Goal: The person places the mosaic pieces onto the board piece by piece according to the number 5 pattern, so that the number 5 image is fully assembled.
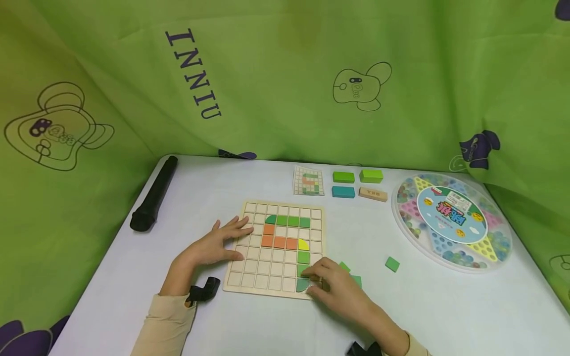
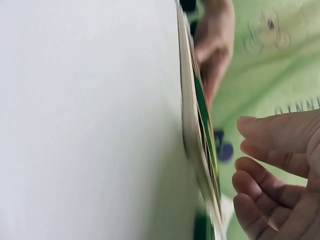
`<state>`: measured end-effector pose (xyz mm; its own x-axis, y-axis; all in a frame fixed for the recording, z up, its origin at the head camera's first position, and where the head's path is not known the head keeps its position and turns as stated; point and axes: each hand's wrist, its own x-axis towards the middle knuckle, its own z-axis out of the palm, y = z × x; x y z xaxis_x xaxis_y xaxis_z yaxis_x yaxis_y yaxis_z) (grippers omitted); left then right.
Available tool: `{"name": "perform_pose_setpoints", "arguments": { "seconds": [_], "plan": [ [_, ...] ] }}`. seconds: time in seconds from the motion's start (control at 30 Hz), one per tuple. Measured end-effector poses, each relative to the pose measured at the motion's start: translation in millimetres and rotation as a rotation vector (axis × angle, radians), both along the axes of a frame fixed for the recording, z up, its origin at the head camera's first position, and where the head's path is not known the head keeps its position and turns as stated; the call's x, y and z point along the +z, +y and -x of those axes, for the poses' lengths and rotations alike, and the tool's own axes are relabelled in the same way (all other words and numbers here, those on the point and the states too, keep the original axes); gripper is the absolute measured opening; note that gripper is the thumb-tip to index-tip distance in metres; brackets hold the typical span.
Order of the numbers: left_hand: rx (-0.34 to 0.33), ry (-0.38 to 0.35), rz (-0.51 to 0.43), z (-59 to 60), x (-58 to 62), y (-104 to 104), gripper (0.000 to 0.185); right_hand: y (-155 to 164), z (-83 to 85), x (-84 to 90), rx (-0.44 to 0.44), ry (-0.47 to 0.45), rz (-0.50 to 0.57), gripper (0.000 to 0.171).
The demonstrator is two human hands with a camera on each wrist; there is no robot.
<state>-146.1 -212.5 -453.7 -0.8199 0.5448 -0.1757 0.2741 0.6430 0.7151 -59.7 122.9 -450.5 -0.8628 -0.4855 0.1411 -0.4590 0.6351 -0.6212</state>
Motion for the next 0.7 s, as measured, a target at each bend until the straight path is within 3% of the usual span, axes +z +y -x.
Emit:
{"name": "perform_pose_setpoints", "arguments": {
  "seconds": [0.17, 0.4, 0.57, 0.7],
  "plan": [
    [0.000, 0.006, -0.001, -0.6, 0.0, 0.5, 0.071, 34.9, 2.3, 5.1, -0.138, 0.003, -0.034, 0.035],
    [-0.014, 0.015, -0.001, 0.5, 0.1, 0.9, 0.072, 79.1, -10.0, -0.9, -0.229, -0.022, -0.130, 0.037],
    [-0.010, 0.017, -0.002, 0.4, -1.0, -0.1, 0.071, 78.9, -11.3, -0.2, -0.217, 0.002, -0.119, 0.031],
    [-0.014, 0.010, -0.001, 0.4, -0.8, 0.0, 0.071, 58.5, -8.5, 6.1, -0.128, 0.043, -0.038, 0.031]
  ]
}}
